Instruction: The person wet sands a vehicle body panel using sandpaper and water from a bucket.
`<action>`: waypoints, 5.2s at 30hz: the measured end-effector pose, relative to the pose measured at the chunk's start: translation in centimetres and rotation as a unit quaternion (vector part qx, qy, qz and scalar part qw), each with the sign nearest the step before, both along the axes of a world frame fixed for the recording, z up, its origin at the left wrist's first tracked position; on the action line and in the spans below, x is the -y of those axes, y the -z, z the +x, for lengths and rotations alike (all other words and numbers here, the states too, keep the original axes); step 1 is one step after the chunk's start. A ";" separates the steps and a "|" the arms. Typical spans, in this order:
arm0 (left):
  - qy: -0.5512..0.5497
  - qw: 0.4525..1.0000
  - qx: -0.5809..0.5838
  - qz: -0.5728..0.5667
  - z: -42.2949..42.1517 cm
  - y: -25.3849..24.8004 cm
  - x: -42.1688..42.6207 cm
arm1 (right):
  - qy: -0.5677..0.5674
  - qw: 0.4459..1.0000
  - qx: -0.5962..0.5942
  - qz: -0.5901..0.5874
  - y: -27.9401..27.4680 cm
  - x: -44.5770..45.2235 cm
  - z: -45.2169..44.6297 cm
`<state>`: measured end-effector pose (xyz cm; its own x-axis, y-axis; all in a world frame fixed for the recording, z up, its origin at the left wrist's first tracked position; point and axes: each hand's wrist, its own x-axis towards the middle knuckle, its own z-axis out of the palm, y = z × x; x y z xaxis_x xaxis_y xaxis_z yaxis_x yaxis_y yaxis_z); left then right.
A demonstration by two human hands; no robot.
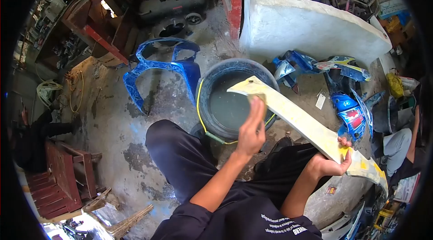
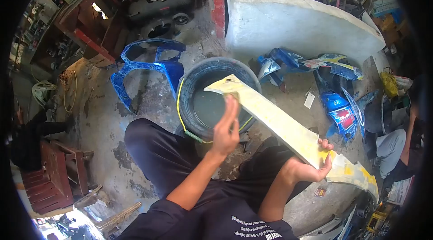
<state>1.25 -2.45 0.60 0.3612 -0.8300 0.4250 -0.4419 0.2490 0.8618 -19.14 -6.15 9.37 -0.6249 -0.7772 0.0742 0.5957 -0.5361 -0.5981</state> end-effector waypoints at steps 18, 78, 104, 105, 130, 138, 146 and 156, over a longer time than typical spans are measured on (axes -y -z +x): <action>0.008 1.000 -0.020 0.023 -0.6 -0.3 -0.3 | 0.007 1.000 -0.003 0.002 0.1 0.1 0.4; -0.082 0.989 -0.036 0.117 0.2 1.0 0.2 | 0.014 1.000 0.008 0.025 0.3 0.1 1.9; -0.015 0.993 0.090 0.074 -2.9 -2.0 -2.7 | 0.039 0.997 0.031 0.054 -0.6 -0.1 4.4; -0.060 0.991 0.056 0.106 -2.2 -2.3 -1.9 | 0.044 0.997 0.029 0.054 -0.4 -0.4 4.3; 0.040 0.991 0.128 0.028 -4.1 -2.1 -4.0 | 0.022 0.999 0.008 0.049 -0.7 -0.6 6.5; 0.118 0.982 0.147 -0.011 -4.6 -2.5 -4.3 | 0.040 0.996 0.031 0.067 -0.4 -0.6 6.6; 0.116 0.985 0.127 -0.021 -5.1 -2.4 -4.6 | 0.034 0.998 0.003 0.057 -0.3 -0.8 6.9; 0.050 0.991 0.102 0.064 -3.3 -2.7 -3.8 | 0.040 0.997 0.012 0.060 -0.6 -0.9 6.9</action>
<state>-2.03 1.37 3.33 0.1906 -0.9096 0.3693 -0.5892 0.1949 0.7841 -12.20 -5.28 9.94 -0.6852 -0.7276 -0.0314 0.5687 -0.5075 -0.6473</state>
